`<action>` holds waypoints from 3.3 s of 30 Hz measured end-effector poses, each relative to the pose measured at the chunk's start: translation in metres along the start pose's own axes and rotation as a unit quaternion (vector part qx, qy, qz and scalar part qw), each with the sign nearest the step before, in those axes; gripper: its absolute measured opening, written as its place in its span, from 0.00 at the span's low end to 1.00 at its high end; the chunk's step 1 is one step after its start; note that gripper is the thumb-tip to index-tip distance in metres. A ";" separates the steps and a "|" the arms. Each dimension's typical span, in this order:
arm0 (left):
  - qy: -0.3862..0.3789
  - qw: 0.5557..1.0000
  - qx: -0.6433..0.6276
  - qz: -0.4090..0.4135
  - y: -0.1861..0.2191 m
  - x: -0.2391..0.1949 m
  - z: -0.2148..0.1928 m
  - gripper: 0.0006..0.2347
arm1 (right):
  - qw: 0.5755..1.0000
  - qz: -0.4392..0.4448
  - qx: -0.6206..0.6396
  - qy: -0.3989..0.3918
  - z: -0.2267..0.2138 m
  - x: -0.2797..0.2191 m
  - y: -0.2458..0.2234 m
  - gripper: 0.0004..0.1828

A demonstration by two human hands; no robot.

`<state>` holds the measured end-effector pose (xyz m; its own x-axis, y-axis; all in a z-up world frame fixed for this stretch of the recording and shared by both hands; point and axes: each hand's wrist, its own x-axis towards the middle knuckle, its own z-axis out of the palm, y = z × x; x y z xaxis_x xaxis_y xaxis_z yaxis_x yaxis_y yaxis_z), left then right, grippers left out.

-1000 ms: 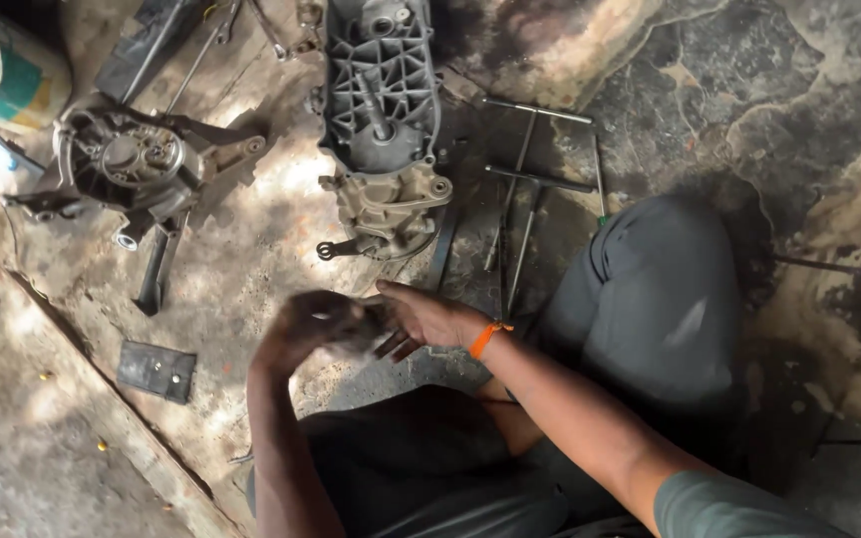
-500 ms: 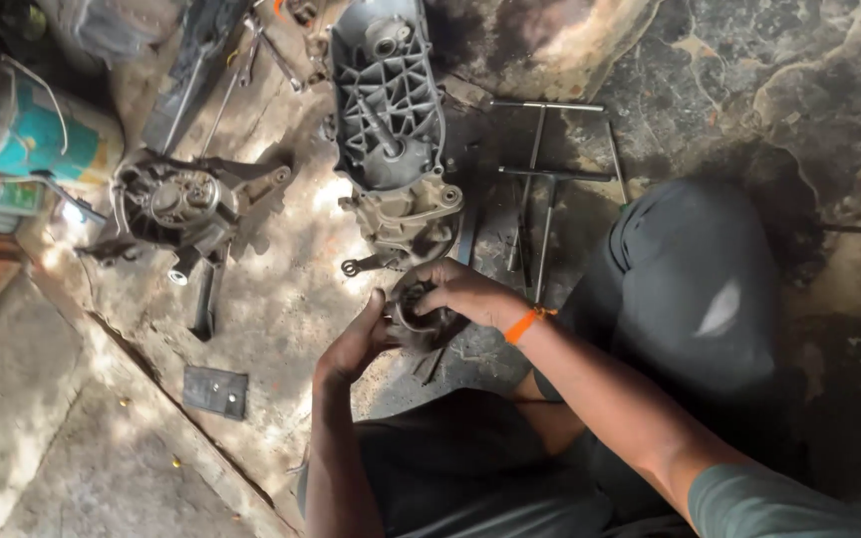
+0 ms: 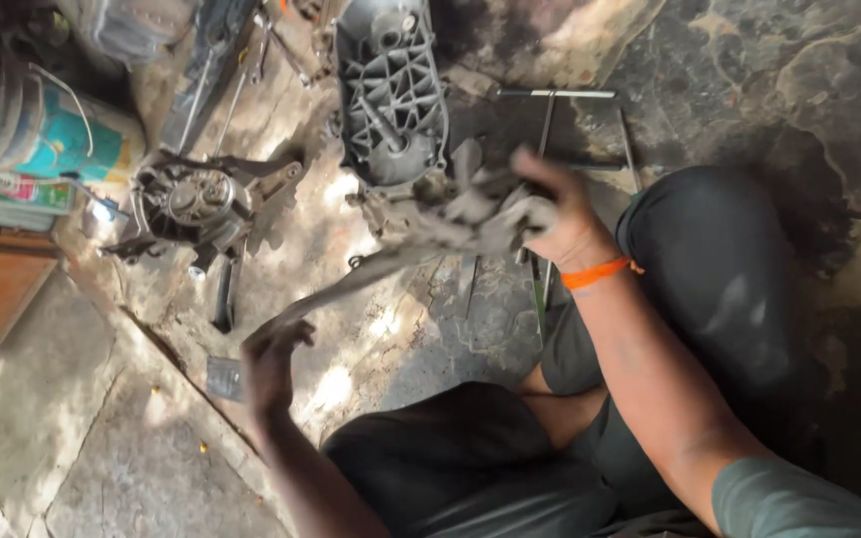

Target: The person sits on the floor of a motorcycle repair shop and files the edge of a metal engine casing with a flat file, holding the casing steady with the other hand and occasionally repositioning the part and the file while working on different spots of the component.

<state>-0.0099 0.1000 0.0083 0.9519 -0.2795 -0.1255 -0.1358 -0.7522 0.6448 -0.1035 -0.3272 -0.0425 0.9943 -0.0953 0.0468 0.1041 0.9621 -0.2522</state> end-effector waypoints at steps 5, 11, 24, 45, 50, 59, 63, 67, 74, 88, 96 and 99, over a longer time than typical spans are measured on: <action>-0.106 0.767 -0.608 0.176 -0.061 -0.009 -0.009 0.09 | 0.855 0.042 -0.485 -0.178 0.045 0.000 -0.003 0.17; -0.050 0.984 0.033 0.168 -0.072 0.006 0.003 0.22 | 0.486 0.238 -0.834 -0.110 0.081 -0.004 0.062 0.14; -0.115 0.911 -0.397 -0.002 0.027 0.004 0.034 0.17 | 0.783 0.002 -0.560 -0.270 0.030 -0.015 0.130 0.21; 0.048 0.985 0.029 0.165 0.112 0.060 0.118 0.31 | 0.736 -0.206 -0.532 0.366 -0.157 0.052 0.170 0.11; 0.066 0.952 0.203 0.218 0.109 0.068 0.148 0.34 | 0.788 -0.226 -0.505 0.269 -0.112 0.037 0.162 0.17; 0.082 0.952 0.186 0.228 0.097 0.074 0.155 0.35 | 0.759 -0.266 -0.536 0.257 -0.108 0.066 0.144 0.17; 0.073 0.956 0.199 0.203 0.101 0.073 0.156 0.36 | 0.610 -0.316 -0.665 0.292 -0.069 0.038 0.153 0.20; 0.070 0.962 0.188 0.183 0.105 0.069 0.153 0.35 | 0.552 -0.317 -0.696 0.332 -0.056 0.025 0.169 0.23; 0.064 0.968 0.179 0.165 0.107 0.065 0.152 0.35 | 0.626 -0.198 -0.665 0.356 -0.030 0.001 0.180 0.07; 0.076 0.958 0.180 0.210 0.098 0.059 0.139 0.29 | 0.755 -0.078 -0.575 0.305 -0.061 -0.026 0.178 0.10; 0.028 0.966 0.187 0.177 0.087 0.072 0.140 0.25 | 0.839 -0.190 -0.457 0.227 -0.105 0.047 0.123 0.04; 0.021 0.971 0.191 0.143 0.092 0.071 0.137 0.24 | 0.780 -0.117 -0.551 0.274 -0.140 0.079 0.130 0.10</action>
<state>0.0074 -0.0710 -0.0451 0.8696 -0.4909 0.0535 -0.4805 -0.8162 0.3209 -0.0089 -0.2457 -0.2071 0.7738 -0.6204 -0.1276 -0.0615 0.1269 -0.9900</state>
